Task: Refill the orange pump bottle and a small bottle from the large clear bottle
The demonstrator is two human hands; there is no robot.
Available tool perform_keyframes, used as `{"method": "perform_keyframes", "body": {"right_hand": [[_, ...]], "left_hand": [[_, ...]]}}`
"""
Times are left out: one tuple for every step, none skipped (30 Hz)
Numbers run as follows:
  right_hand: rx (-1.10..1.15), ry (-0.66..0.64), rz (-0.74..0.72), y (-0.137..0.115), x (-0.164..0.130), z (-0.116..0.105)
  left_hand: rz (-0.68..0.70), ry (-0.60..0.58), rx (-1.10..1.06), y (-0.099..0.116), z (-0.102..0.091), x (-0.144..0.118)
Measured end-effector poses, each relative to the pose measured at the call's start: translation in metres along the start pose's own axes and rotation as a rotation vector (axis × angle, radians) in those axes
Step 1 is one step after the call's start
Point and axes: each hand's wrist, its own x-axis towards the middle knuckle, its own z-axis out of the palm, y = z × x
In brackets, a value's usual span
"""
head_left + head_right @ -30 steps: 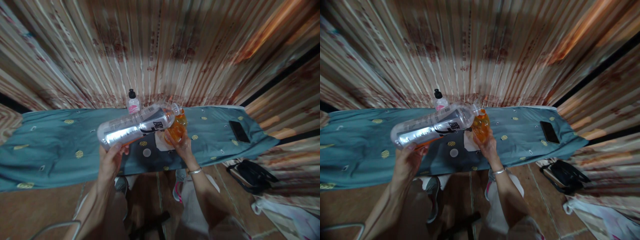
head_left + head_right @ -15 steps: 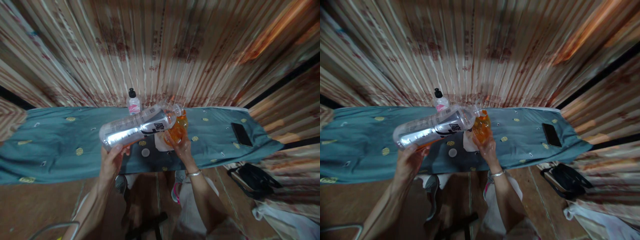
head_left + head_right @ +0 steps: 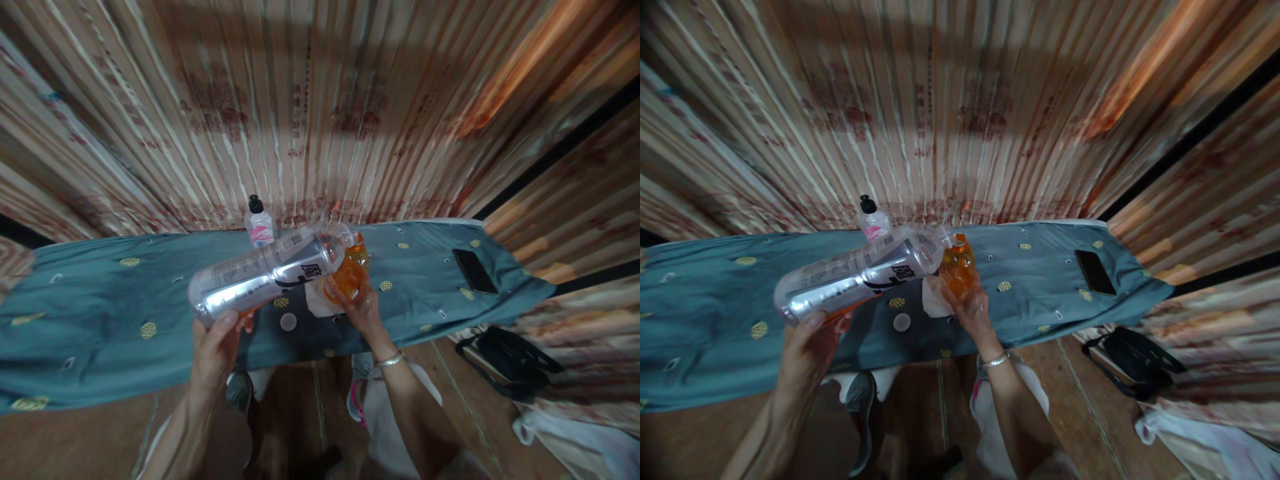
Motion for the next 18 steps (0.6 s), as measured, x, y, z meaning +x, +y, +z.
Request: {"method": "perform_keyframes", "body": {"right_hand": [[-0.002,0.005,0.000,0.0003,-0.0002,0.0002],[-0.006,0.011,-0.002,0.0005,-0.0003,0.0003],[-0.014,0.015,-0.005,0.0008,-0.0005,0.0004],[-0.024,0.018,-0.004,0.0011,-0.0006,0.0004],[-0.036,0.020,-0.004,0.0014,-0.0006,0.0004],[-0.050,0.021,-0.005,0.0017,-0.0005,0.0003],[-0.064,0.022,-0.006,0.0019,-0.0003,0.0002],[-0.075,0.022,-0.009,0.0021,-0.0001,0.0000],[-0.083,0.021,-0.014,0.0022,0.0002,-0.0002],[-0.086,0.018,-0.021,0.0024,0.0005,-0.0003],[-0.088,0.014,-0.026,0.0027,0.0008,-0.0005],[-0.092,0.013,-0.026,0.0029,0.0009,-0.0005],[-0.098,0.014,-0.023,0.0033,0.0009,-0.0005],[-0.107,0.019,-0.018,0.0037,0.0008,-0.0004],[-0.115,0.025,-0.013,0.0042,0.0005,-0.0002],[-0.120,0.032,-0.011,0.0046,0.0002,0.0000],[-0.121,0.036,-0.012,0.0050,-0.0002,0.0002],[-0.118,0.038,-0.016,0.0053,-0.0005,0.0004]], "left_hand": [[-0.009,0.008,0.005,0.0009,0.0005,-0.0004],[-0.016,0.017,0.010,0.0020,0.0010,-0.0009],[-0.022,0.024,0.014,0.0030,0.0015,-0.0014],[-0.025,0.024,0.019,0.0039,0.0020,-0.0019],[-0.026,0.020,0.023,0.0047,0.0024,-0.0022],[-0.024,0.016,0.023,0.0052,0.0027,-0.0024],[-0.024,0.015,0.016,0.0055,0.0028,-0.0025],[-0.027,0.019,0.004,0.0055,0.0027,-0.0024],[-0.032,0.026,-0.010,0.0052,0.0024,-0.0023],[-0.037,0.035,-0.024,0.0048,0.0019,-0.0021],[-0.041,0.041,-0.034,0.0043,0.0012,-0.0020],[-0.045,0.043,-0.037,0.0038,0.0005,-0.0019],[-0.047,0.042,-0.036,0.0035,-0.0003,-0.0019],[-0.049,0.039,-0.030,0.0033,-0.0010,-0.0020],[-0.050,0.037,-0.024,0.0033,-0.0015,-0.0022],[-0.054,0.039,-0.019,0.0036,-0.0018,-0.0024],[-0.061,0.044,-0.014,0.0041,-0.0019,-0.0027],[-0.069,0.050,-0.012,0.0047,-0.0017,-0.0029]]}}
